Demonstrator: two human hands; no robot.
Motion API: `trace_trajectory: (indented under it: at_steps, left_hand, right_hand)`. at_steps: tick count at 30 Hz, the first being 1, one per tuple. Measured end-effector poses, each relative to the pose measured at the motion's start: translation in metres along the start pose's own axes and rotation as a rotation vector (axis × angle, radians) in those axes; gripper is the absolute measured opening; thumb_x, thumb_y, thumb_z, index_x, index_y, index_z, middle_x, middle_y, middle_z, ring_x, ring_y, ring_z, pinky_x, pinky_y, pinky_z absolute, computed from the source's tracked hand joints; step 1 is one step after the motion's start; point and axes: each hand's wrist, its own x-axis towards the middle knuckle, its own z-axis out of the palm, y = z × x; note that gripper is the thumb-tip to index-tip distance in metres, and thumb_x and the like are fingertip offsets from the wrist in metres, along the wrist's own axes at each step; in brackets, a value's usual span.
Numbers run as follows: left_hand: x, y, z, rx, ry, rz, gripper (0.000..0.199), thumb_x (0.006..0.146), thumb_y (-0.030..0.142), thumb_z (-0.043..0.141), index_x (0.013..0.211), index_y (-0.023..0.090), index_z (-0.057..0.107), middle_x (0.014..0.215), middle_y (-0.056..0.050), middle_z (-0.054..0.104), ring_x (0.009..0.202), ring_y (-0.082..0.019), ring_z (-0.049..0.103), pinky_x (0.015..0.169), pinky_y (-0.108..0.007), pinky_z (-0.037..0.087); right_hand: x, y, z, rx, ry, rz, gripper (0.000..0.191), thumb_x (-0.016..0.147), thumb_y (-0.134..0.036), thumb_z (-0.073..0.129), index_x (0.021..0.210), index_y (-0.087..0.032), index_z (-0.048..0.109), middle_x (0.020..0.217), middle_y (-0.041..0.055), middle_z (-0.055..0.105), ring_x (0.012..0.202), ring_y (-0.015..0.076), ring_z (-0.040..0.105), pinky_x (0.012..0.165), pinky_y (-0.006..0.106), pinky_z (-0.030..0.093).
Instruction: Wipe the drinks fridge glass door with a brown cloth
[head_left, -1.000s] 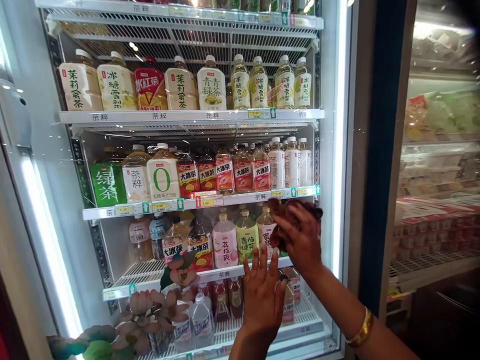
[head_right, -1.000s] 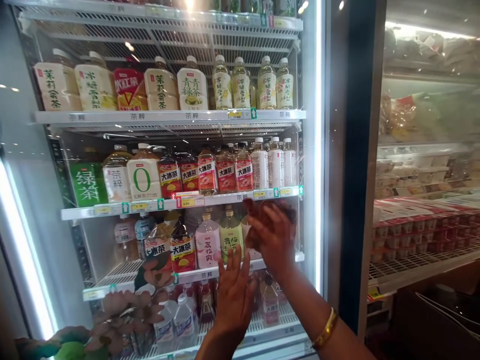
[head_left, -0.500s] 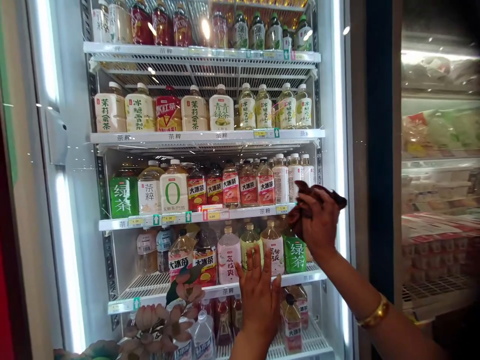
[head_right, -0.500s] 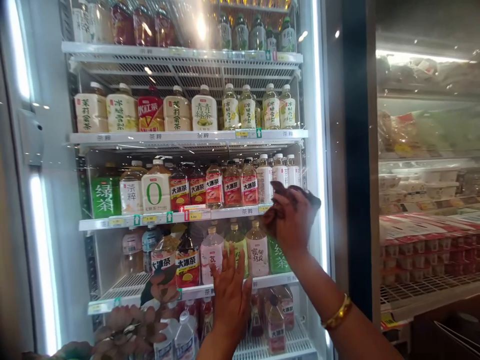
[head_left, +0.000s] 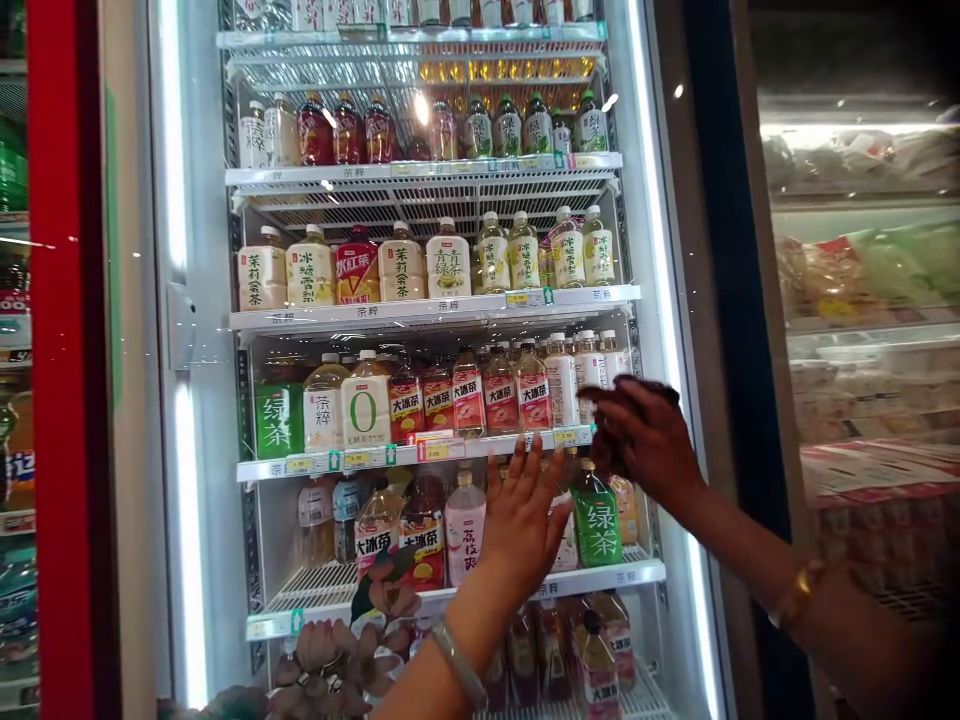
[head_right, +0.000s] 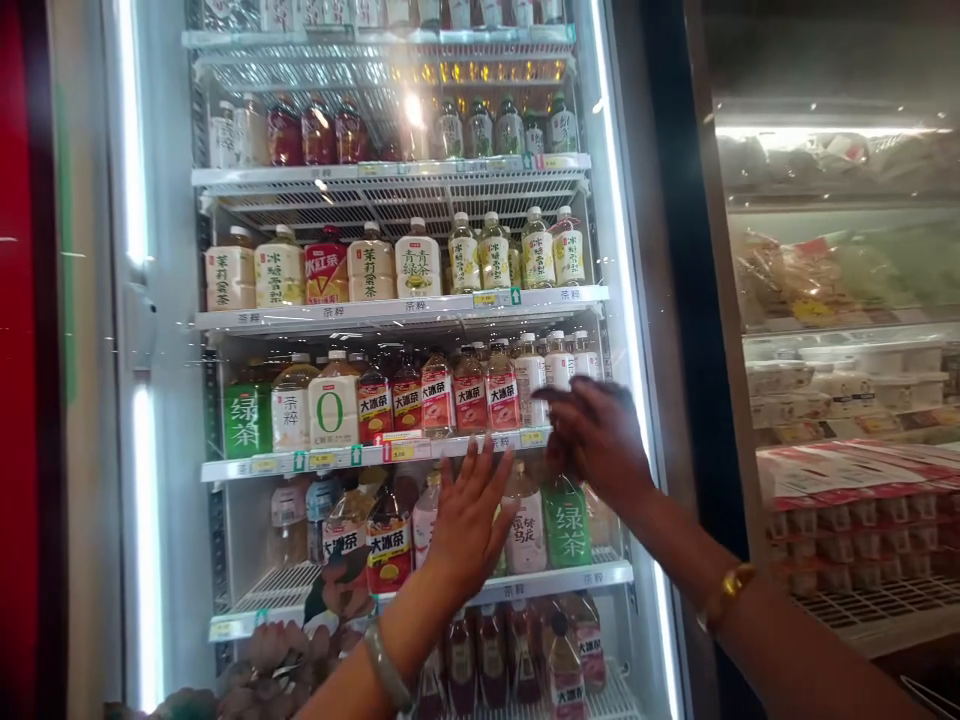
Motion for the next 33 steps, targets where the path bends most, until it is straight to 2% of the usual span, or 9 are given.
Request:
trace_trajectory:
  at_steps: [4,10,16,20,22,25,27,29,33]
  left_hand:
    - [0.057,-0.004,0.002,-0.074,-0.002,0.016,0.076,0.105,0.049,0.044,0.168,0.023,0.011,0.174,-0.014,0.02,0.164,-0.028,0.012,0.131,-0.059,0.014]
    - [0.108,-0.003,0.011,-0.127,-0.025,0.216,0.096,0.097,0.07,0.044,0.168,0.015,0.009,0.175,-0.018,0.012,0.164,-0.029,0.004,0.132,-0.055,0.012]
    - [0.177,0.004,0.01,-0.085,0.032,0.436,0.094,0.093,0.075,0.047,0.165,0.019,0.026,0.175,-0.014,0.017,0.165,-0.029,0.003,0.134,-0.048,0.006]
    - [0.206,0.002,0.004,0.035,-0.015,0.666,0.087,0.094,0.07,0.052,0.164,0.022,0.032,0.173,-0.013,0.027,0.163,-0.03,0.016,0.133,-0.05,0.013]
    - [0.207,-0.002,0.0,0.077,0.008,0.786,0.065,0.099,0.055,0.055,0.158,0.029,0.043,0.165,-0.01,0.044,0.156,-0.029,0.035,0.13,-0.05,0.023]
    - [0.21,-0.01,-0.009,0.16,0.053,0.899,0.036,0.103,0.035,0.052,0.136,0.029,0.065,0.132,-0.008,0.069,0.121,-0.025,0.062,0.113,-0.045,0.043]
    - [0.219,-0.016,-0.017,0.233,0.083,0.876,0.028,0.103,0.032,0.049,0.121,0.026,0.07,0.114,-0.008,0.072,0.103,-0.024,0.063,0.097,-0.044,0.048]
    - [0.232,-0.018,-0.023,0.29,0.15,0.723,0.028,0.103,0.036,0.048,0.114,0.024,0.07,0.107,-0.01,0.071,0.099,-0.027,0.061,0.089,-0.046,0.046]
    - [0.247,-0.008,-0.016,0.284,0.218,0.437,0.032,0.1,0.046,0.05,0.111,0.023,0.069,0.111,-0.013,0.069,0.106,-0.033,0.06,0.091,-0.05,0.041]
  right_hand:
    - [0.062,-0.016,0.028,0.008,0.081,0.122,0.032,0.096,-0.032,0.054,0.122,-0.029,0.072,0.143,0.0111,0.058,0.135,0.0314,0.053,0.116,0.061,0.042]
    - [0.061,-0.03,0.032,0.448,-0.03,0.297,0.037,0.097,-0.042,0.053,0.128,-0.032,0.069,0.155,0.0047,0.054,0.15,0.0264,0.039,0.129,0.058,0.021]
    - [0.068,-0.009,0.015,0.624,-0.032,0.324,0.059,0.107,-0.051,0.017,0.141,-0.028,0.06,0.139,0.0053,0.068,0.133,0.0195,0.061,0.113,0.046,0.05]
    - [0.083,0.015,-0.007,0.591,-0.006,0.324,0.056,0.106,-0.053,0.024,0.136,-0.026,0.063,0.122,0.0066,0.075,0.115,0.0223,0.071,0.099,0.044,0.059]
    - [0.088,0.027,-0.017,0.514,0.038,0.325,0.048,0.103,-0.051,0.036,0.13,-0.024,0.066,0.126,0.0095,0.073,0.119,0.0261,0.068,0.104,0.049,0.056]
    - [0.093,0.035,-0.02,0.413,0.047,0.282,0.035,0.098,-0.042,0.05,0.12,-0.025,0.072,0.135,0.0103,0.068,0.134,0.0301,0.058,0.121,0.056,0.039]
    - [0.095,0.033,-0.013,0.32,-0.014,0.181,0.034,0.098,-0.035,0.051,0.124,-0.026,0.071,0.144,0.0077,0.065,0.144,0.0287,0.051,0.128,0.055,0.029]
    - [0.097,0.031,-0.001,0.187,-0.075,0.058,0.041,0.101,-0.032,0.045,0.137,-0.026,0.064,0.154,0.0054,0.058,0.151,0.0257,0.044,0.131,0.054,0.023]
    - [0.099,0.038,0.019,0.001,-0.073,-0.022,0.051,0.104,-0.026,0.035,0.153,-0.025,0.047,0.163,0.0048,0.046,0.156,0.0235,0.035,0.132,0.058,0.02]
